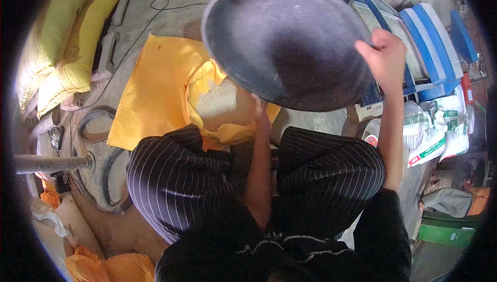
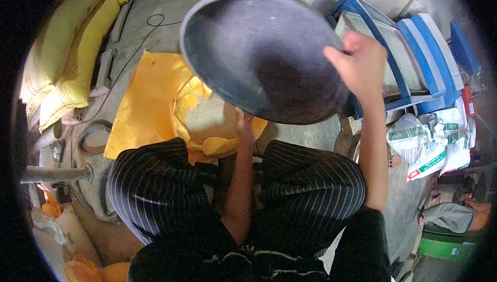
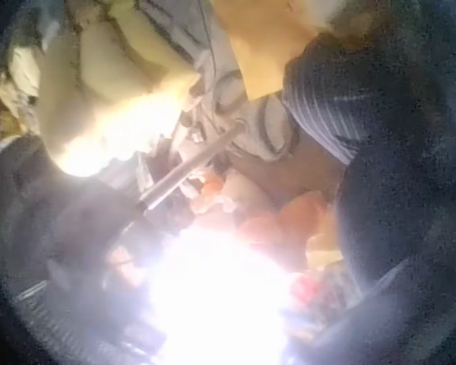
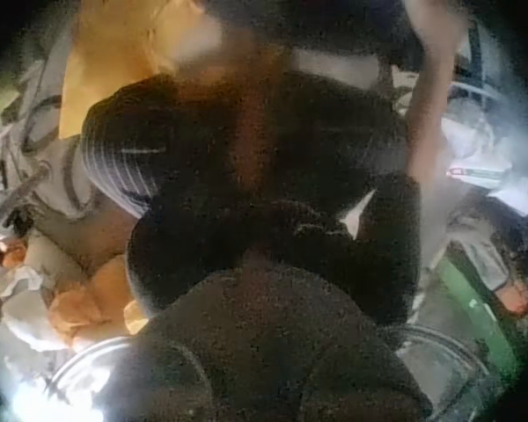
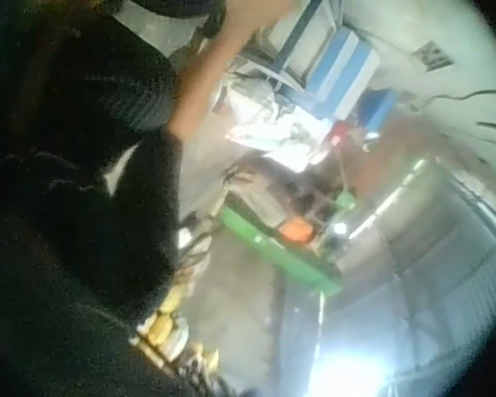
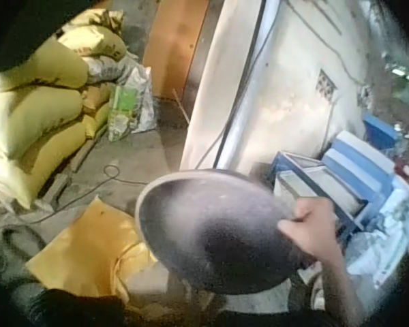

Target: Sort and transfer processed rice from a machine output into a storage bag.

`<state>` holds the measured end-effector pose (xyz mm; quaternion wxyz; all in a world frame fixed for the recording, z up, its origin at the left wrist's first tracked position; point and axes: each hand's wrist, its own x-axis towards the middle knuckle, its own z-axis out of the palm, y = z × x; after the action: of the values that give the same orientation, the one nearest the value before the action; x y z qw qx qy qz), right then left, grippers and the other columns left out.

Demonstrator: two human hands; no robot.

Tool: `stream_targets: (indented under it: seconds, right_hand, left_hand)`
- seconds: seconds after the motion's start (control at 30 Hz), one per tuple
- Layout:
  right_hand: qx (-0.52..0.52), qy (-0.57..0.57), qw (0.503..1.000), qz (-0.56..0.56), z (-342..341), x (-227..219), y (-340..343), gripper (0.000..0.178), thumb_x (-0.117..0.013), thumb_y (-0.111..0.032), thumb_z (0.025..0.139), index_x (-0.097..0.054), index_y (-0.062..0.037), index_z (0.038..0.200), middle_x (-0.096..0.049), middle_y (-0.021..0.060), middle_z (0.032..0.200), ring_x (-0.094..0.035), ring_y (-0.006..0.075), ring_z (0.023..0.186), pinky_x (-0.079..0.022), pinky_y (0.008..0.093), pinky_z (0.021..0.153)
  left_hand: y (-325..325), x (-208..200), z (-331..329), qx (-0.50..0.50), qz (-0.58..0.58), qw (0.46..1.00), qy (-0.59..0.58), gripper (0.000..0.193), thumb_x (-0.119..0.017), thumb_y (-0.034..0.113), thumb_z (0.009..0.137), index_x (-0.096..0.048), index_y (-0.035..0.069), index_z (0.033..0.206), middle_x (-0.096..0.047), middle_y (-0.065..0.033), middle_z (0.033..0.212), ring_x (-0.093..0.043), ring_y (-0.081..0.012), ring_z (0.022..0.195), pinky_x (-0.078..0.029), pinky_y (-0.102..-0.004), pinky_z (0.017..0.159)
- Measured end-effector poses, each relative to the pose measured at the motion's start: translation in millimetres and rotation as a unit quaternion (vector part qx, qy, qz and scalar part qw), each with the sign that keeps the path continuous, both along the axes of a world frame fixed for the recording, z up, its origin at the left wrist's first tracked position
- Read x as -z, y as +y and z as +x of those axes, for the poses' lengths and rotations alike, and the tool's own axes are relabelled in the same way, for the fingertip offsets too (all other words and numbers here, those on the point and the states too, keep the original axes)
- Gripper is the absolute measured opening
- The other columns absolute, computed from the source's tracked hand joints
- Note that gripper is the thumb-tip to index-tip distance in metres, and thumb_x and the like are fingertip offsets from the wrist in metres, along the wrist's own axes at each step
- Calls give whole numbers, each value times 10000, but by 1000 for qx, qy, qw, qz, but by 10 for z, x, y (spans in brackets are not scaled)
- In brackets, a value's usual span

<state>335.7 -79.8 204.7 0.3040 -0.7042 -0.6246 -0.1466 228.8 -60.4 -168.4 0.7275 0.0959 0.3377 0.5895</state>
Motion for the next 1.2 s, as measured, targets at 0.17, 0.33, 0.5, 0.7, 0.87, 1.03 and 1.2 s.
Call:
stream_targets:
  seconds: [0.17, 0.33, 0.5, 0.7, 0.87, 1.03, 1.2]
  right_hand:
    - [121, 80, 980, 133, 469, 368, -704, 406, -693, -166, 644, -320, -37, 550, -270, -16, 525, -269, 81, 526, -217, 292, 456]
    - [282, 229, 919, 151, 1046, 1287, -1621, 384, -666, -131, 664, -317, -46, 528, -287, -34, 534, -269, 80, 533, -221, 293, 463]
    - [425, 247, 869, 49, 1213, 2368, -2635, 327, -642, -238, 709, -478, 17, 588, -461, 58, 527, -390, 158, 514, -326, 369, 501]
    - [456, 201, 864, -76, 919, 2945, -3048, 364, -627, -350, 767, -628, 10, 819, -631, 169, 709, -577, 266, 625, -424, 411, 612]
    - [373, 141, 898, -186, 589, 2543, -3108, 334, -594, -330, 805, -631, -11, 894, -642, 167, 769, -601, 253, 704, -441, 391, 657]
    - [252, 94, 919, -288, 432, 2087, -2767, 315, -561, -310, 842, -635, -32, 970, -653, 164, 829, -625, 241, 783, -458, 372, 701]
    - [5, 125, 952, -281, 832, 1205, -543, 313, -546, -309, 856, -600, -2, 885, -619, 207, 796, -605, 366, 791, -462, 418, 672]
  left_hand:
    - [-25, -230, -5, 86, 117, 963, 227, 532, -539, 435, 870, -564, -54, 1078, -616, -133, 972, -574, -238, 925, -430, -338, 829]
    - [-202, -113, -108, 212, 79, 880, 418, 487, -609, 412, 806, -611, -61, 923, -626, -173, 773, -603, -269, 755, -454, -374, 707]
    - [-249, 64, -65, 204, 171, 836, 480, 450, -632, 373, 773, -610, -55, 911, -626, -235, 826, -610, -338, 771, -453, -396, 683]
    - [-285, -99, 10, 238, 282, 738, 564, 393, -619, 338, 767, -604, -44, 858, -615, -229, 829, -596, -370, 820, -455, -430, 724]
    - [-169, -417, 142, 384, 333, 586, 631, 394, -579, 358, 798, -600, -29, 874, -607, -234, 857, -590, -380, 853, -451, -445, 758]
    - [349, -1052, -871, 237, 59, 644, 725, 501, -528, 412, 822, -571, -34, 1045, -591, -235, 994, -578, -365, 924, -446, -444, 820]
    - [679, -292, -1961, 171, -109, 513, 834, 720, -533, 522, 783, -477, -48, 1219, -487, -212, 1246, -540, -366, 1060, -437, -431, 867]
